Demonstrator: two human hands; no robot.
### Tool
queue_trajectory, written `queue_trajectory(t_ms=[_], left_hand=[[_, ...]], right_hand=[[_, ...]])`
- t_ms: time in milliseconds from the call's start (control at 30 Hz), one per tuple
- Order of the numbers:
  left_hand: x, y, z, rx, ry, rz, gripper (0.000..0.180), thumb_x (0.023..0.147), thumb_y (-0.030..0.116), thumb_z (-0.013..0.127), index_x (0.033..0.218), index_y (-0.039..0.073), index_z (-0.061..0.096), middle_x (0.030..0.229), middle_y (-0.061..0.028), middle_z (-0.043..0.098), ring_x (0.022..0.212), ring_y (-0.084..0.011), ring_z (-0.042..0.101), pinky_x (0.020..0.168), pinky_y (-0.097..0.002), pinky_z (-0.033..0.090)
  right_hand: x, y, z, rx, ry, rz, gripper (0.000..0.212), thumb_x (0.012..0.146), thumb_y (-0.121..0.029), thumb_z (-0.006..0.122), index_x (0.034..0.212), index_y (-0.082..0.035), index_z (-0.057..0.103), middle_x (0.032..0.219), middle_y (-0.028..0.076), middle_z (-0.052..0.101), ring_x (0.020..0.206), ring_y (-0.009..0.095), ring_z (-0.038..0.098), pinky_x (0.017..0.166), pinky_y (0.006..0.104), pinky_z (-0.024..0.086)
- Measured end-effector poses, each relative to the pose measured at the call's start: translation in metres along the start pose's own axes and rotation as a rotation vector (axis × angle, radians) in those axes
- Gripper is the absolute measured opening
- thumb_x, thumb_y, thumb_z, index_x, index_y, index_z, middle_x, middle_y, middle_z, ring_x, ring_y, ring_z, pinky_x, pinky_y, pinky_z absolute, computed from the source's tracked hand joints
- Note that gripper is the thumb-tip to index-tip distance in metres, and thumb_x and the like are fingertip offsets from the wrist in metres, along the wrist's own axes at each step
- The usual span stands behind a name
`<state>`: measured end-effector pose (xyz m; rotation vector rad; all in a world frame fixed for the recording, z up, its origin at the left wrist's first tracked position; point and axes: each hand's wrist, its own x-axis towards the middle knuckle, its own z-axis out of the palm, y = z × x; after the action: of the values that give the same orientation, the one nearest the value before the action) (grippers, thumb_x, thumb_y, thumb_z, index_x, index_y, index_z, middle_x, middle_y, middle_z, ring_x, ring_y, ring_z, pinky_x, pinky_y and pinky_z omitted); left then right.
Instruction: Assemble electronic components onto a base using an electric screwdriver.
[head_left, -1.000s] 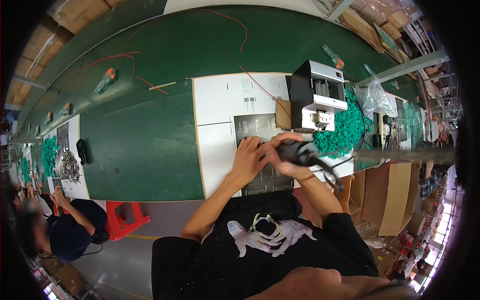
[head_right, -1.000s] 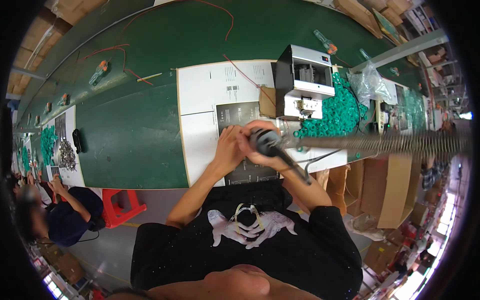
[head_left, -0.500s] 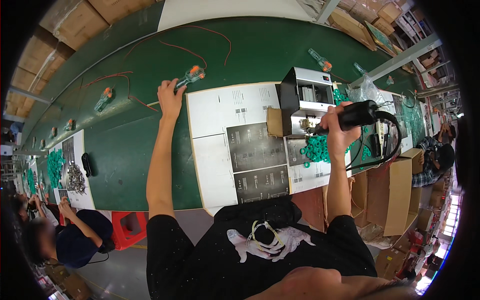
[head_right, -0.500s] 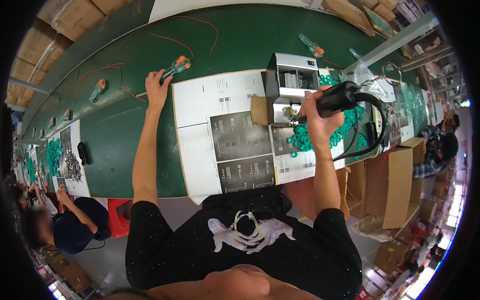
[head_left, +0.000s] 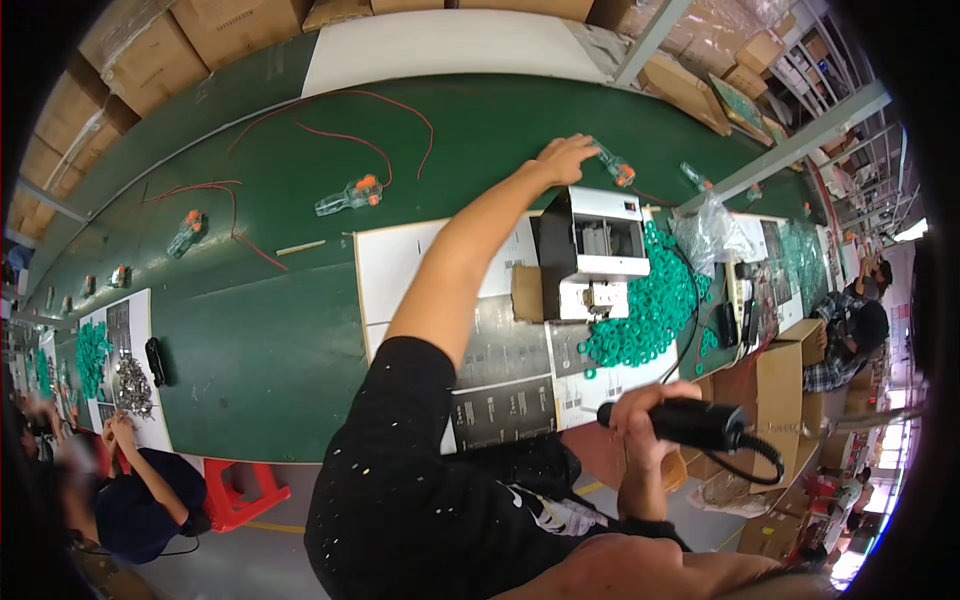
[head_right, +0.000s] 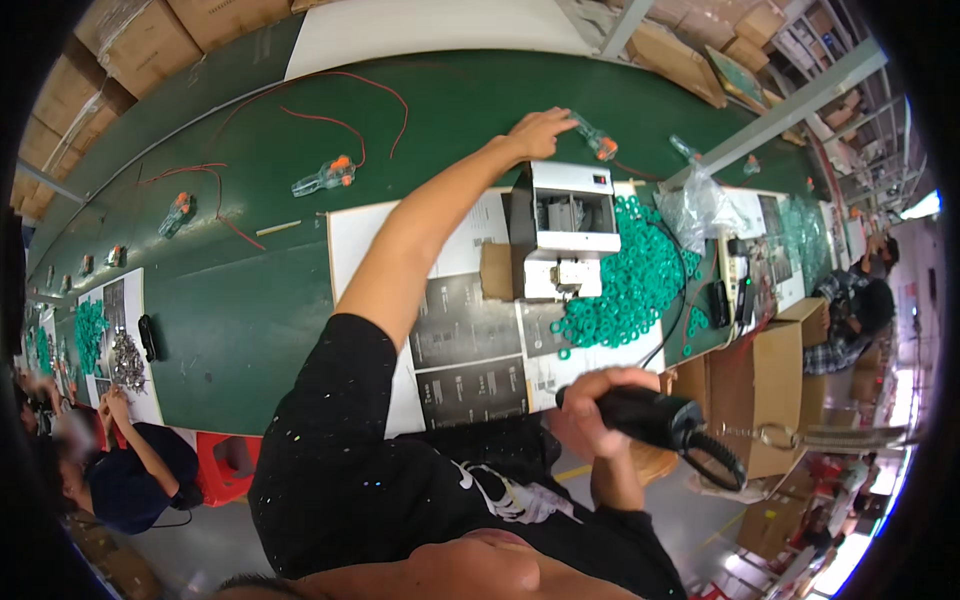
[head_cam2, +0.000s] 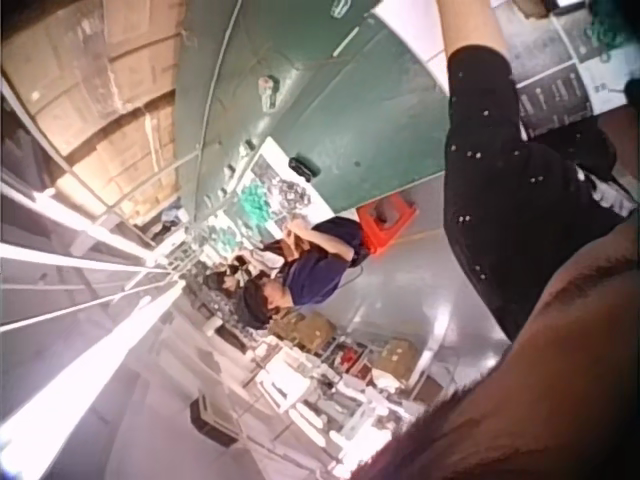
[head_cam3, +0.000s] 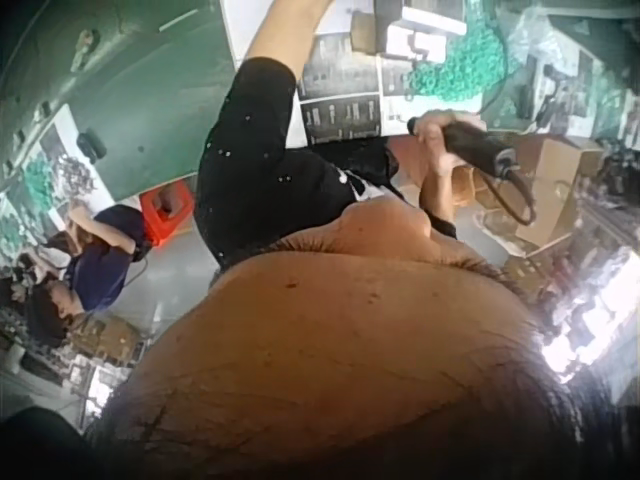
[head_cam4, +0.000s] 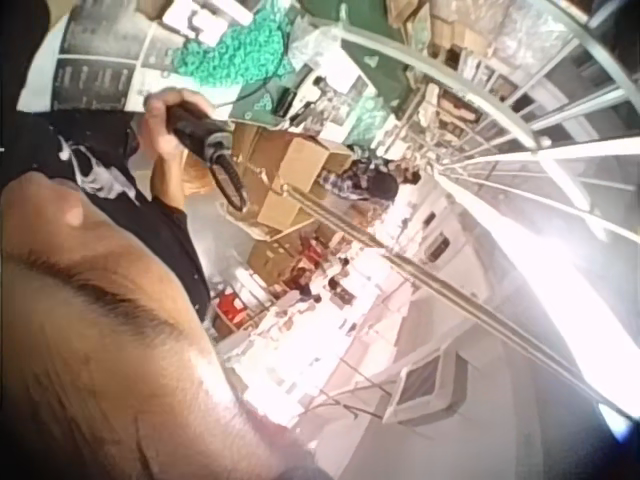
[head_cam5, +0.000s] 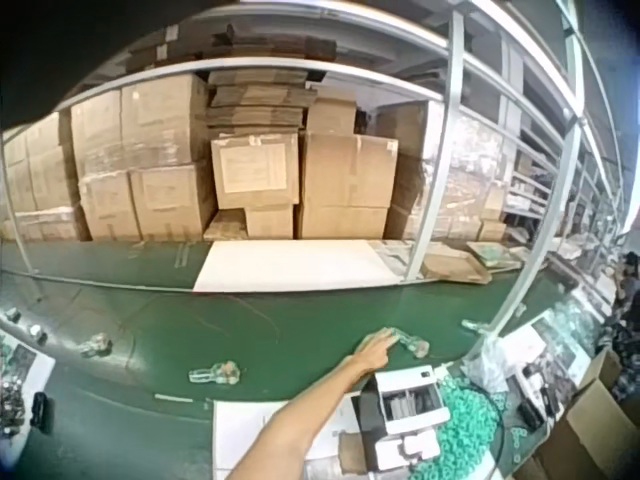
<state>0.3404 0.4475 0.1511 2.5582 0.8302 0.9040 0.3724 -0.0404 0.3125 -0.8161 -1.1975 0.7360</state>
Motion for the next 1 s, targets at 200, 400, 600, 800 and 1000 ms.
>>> queue_trajectory(t_ms=[200, 400, 600, 800, 1000], left_hand=[[-0.005, 0.009, 0.056, 0.074, -0.293, -0.052, 0.058, 0.087, 0.018, 0.069, 0.144, 0.017, 0.056, 0.143, -0.0154, 0.054, 0.143, -0.0337, 0.042, 0.118, -0.0579, 0.030], [-0.004, 0.037, -0.001, 0.129, -0.124, -0.034, 0.041, 0.087, 0.026, 0.075, 0.123, 0.011, 0.067, 0.117, -0.0119, 0.062, 0.117, -0.0333, 0.056, 0.101, -0.0511, 0.043], [-0.196, 0.036, -0.125, -0.168, 0.101, -0.137, 0.043, 0.087, 0.019, 0.076, 0.124, 0.002, 0.065, 0.101, -0.0148, 0.061, 0.095, -0.0336, 0.060, 0.084, -0.0424, 0.048], [-0.324, 0.160, -0.191, -0.193, 0.139, -0.452, 0.045, 0.087, 0.009, 0.075, 0.129, -0.001, 0.063, 0.107, -0.0159, 0.064, 0.099, -0.0319, 0.062, 0.087, -0.0388, 0.050], [-0.421, 0.268, -0.148, -0.153, 0.077, -0.468, 0.047, 0.085, 0.012, 0.076, 0.129, 0.001, 0.063, 0.114, -0.0142, 0.060, 0.106, -0.0331, 0.055, 0.092, -0.0422, 0.045]], right_hand=[[-0.049, -0.004, 0.004, -0.026, 0.085, -0.011, 0.050, 0.089, -0.007, 0.076, 0.125, -0.008, 0.041, 0.065, 0.005, 0.052, 0.045, 0.014, 0.047, 0.045, 0.0308, 0.046], [0.005, -0.024, -0.013, -0.041, 0.061, 0.001, 0.049, 0.089, -0.005, 0.074, 0.125, -0.008, 0.042, 0.065, 0.005, 0.052, 0.045, 0.014, 0.047, 0.045, 0.0308, 0.047], [0.008, -0.025, -0.012, 0.066, -0.051, 0.077, 0.053, 0.089, -0.003, 0.077, 0.128, -0.011, 0.040, 0.074, 0.006, 0.058, 0.060, 0.018, 0.058, 0.057, 0.0337, 0.052], [0.006, -0.022, -0.011, 0.082, -0.042, 0.093, 0.055, 0.088, 0.000, 0.076, 0.129, -0.013, 0.041, 0.077, 0.006, 0.059, 0.063, 0.018, 0.059, 0.060, 0.0345, 0.053], [0.032, 0.020, -0.008, 0.107, -0.127, 0.130, 0.055, 0.089, 0.003, 0.075, 0.129, -0.013, 0.041, 0.080, 0.005, 0.061, 0.067, 0.017, 0.060, 0.063, 0.0346, 0.054]])
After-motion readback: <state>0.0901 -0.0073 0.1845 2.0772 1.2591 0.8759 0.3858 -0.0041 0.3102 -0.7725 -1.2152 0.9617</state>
